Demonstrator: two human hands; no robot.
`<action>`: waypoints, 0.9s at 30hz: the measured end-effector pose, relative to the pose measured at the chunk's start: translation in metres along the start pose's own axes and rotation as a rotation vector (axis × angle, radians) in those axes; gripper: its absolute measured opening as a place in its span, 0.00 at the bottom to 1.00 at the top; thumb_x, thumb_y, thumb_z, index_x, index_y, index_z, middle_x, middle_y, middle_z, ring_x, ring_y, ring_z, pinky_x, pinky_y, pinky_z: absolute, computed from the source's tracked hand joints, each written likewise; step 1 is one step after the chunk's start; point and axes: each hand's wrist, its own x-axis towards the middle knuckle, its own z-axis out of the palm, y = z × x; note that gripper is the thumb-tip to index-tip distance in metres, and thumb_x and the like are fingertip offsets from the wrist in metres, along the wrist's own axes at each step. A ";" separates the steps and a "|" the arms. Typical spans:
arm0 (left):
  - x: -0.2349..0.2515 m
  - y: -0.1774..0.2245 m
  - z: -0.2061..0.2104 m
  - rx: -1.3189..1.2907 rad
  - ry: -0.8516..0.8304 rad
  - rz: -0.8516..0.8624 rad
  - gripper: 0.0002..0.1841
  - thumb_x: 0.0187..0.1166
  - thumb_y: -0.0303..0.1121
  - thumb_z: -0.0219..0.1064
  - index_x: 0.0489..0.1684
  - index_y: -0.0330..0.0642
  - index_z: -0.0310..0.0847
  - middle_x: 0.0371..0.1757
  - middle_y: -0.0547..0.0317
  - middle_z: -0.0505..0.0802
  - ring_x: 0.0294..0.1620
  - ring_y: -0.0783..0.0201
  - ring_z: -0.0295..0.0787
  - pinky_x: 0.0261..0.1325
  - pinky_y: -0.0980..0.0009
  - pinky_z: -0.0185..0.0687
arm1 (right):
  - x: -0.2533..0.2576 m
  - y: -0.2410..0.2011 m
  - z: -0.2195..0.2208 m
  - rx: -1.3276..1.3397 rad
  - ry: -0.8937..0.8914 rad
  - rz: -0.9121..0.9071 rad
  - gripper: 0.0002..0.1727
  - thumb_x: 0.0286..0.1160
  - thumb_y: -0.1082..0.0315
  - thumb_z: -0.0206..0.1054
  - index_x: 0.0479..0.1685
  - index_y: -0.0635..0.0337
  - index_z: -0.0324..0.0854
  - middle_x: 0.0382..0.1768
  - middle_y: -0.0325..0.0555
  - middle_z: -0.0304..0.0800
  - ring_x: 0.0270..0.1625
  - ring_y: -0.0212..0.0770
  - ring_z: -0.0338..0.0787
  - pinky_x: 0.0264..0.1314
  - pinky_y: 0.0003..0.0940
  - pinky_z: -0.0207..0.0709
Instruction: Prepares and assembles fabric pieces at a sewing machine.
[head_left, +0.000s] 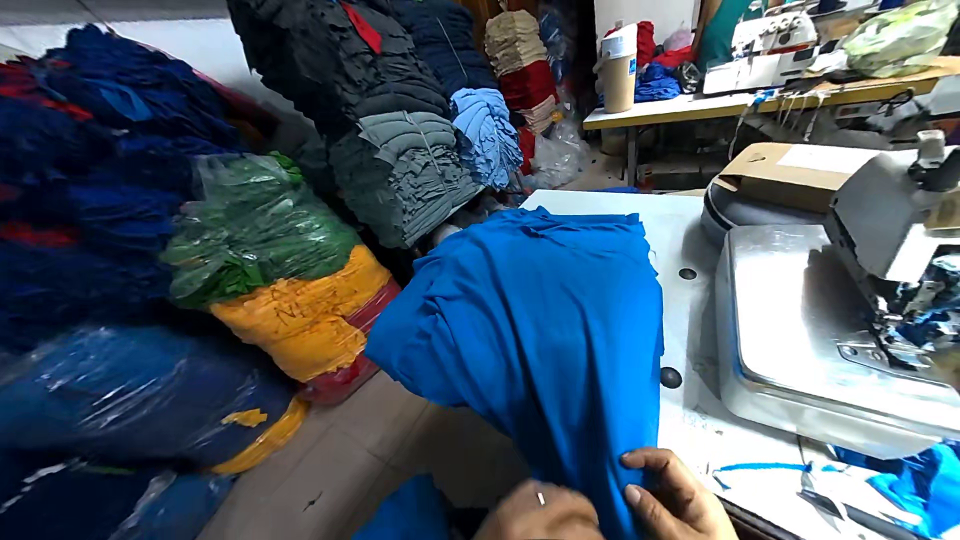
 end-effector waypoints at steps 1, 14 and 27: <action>0.014 -0.008 -0.011 0.034 0.102 -0.003 0.12 0.84 0.35 0.64 0.40 0.38 0.93 0.50 0.47 0.96 0.56 0.54 0.93 0.64 0.59 0.85 | -0.001 0.003 0.002 -0.046 -0.014 -0.027 0.14 0.75 0.79 0.64 0.58 0.73 0.80 0.45 0.48 0.92 0.41 0.28 0.90 0.49 0.28 0.85; 0.263 -0.111 -0.048 0.375 -0.211 -0.386 0.20 0.88 0.26 0.58 0.77 0.38 0.78 0.77 0.38 0.82 0.81 0.38 0.73 0.79 0.38 0.64 | -0.009 0.025 0.003 -0.306 -0.022 -0.135 0.12 0.76 0.80 0.64 0.54 0.76 0.85 0.48 0.64 0.93 0.48 0.49 0.94 0.57 0.42 0.86; 0.197 -0.130 -0.026 0.347 0.319 0.179 0.06 0.71 0.20 0.70 0.32 0.38 0.93 0.40 0.45 0.93 0.45 0.47 0.92 0.50 0.51 0.84 | -0.004 0.033 0.003 -0.349 -0.056 -0.152 0.12 0.76 0.80 0.64 0.53 0.75 0.85 0.48 0.64 0.93 0.50 0.52 0.95 0.59 0.44 0.85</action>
